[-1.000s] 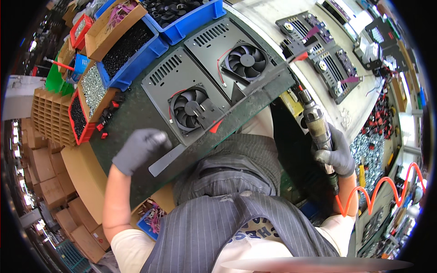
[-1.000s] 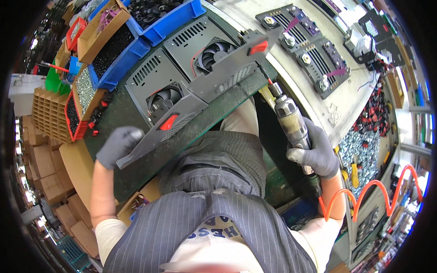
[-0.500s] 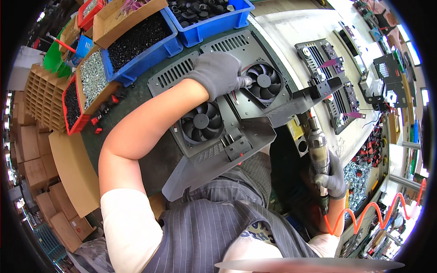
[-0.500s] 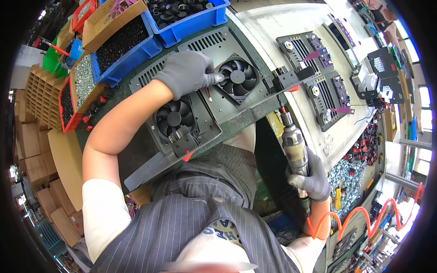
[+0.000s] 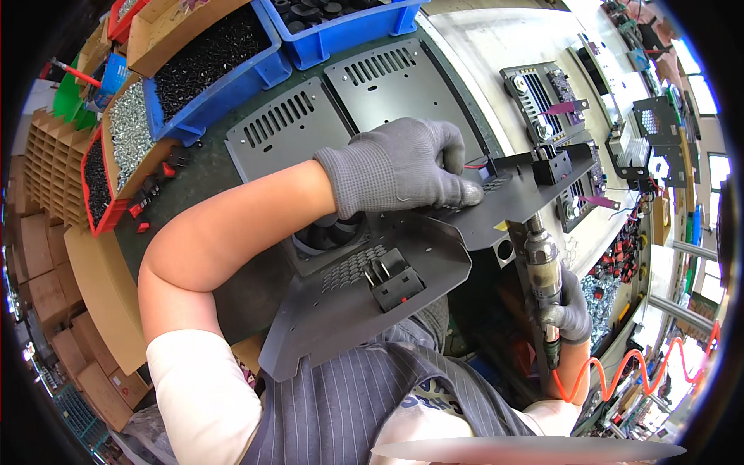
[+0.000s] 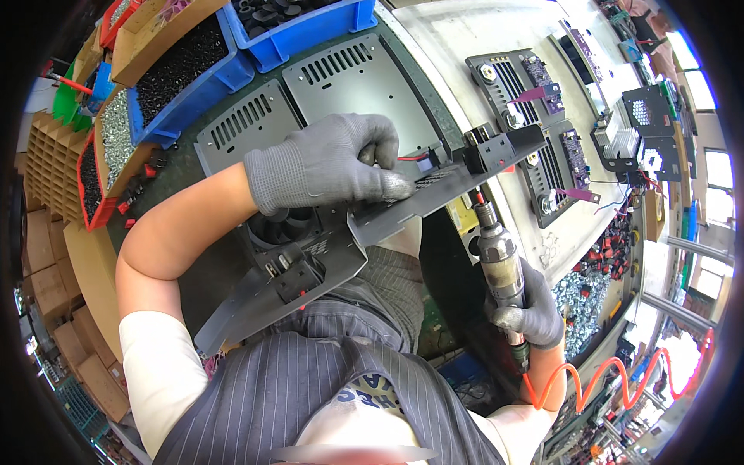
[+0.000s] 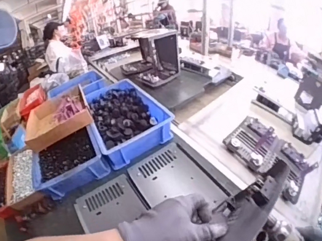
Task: The recorder uses an air screwdriver to attach a cooling fan and small components to a metal electronics enclosure or power supply unit.
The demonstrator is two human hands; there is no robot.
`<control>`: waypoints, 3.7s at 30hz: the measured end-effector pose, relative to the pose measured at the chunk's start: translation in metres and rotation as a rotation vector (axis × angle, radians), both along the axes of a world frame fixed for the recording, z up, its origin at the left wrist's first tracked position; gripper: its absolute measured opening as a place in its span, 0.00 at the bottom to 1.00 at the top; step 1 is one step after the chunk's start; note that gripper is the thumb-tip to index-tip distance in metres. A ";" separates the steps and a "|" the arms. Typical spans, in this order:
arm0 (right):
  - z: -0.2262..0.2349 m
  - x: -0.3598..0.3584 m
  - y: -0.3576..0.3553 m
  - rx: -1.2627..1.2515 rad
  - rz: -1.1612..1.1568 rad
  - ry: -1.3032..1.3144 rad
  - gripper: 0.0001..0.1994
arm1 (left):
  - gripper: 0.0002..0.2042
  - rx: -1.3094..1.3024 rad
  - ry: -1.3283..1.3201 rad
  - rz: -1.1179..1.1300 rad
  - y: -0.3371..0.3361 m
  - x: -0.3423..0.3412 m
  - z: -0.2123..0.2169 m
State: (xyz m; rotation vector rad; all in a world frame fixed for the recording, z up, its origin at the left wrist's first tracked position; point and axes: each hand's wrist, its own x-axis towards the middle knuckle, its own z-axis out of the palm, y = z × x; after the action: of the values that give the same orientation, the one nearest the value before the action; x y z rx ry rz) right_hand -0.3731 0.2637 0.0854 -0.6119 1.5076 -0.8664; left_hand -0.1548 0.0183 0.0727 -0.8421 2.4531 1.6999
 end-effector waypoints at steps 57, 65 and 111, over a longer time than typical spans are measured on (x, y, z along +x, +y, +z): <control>-0.014 0.051 0.024 -0.472 -0.353 -0.207 0.51 | 0.14 0.856 0.400 0.665 -0.008 0.027 -0.020; 0.009 0.067 0.001 -0.409 -0.076 -0.358 0.43 | 0.14 0.884 0.423 0.511 0.004 0.037 -0.007; 0.010 0.073 0.009 -0.581 0.103 -0.344 0.33 | 0.26 0.279 0.578 0.266 0.033 0.030 0.064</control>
State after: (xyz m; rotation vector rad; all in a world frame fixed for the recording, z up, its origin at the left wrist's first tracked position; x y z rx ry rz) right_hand -0.2999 0.2725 0.0958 -0.8984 0.9002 -1.2689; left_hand -0.1250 0.0516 0.1370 -0.7483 2.3853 2.6252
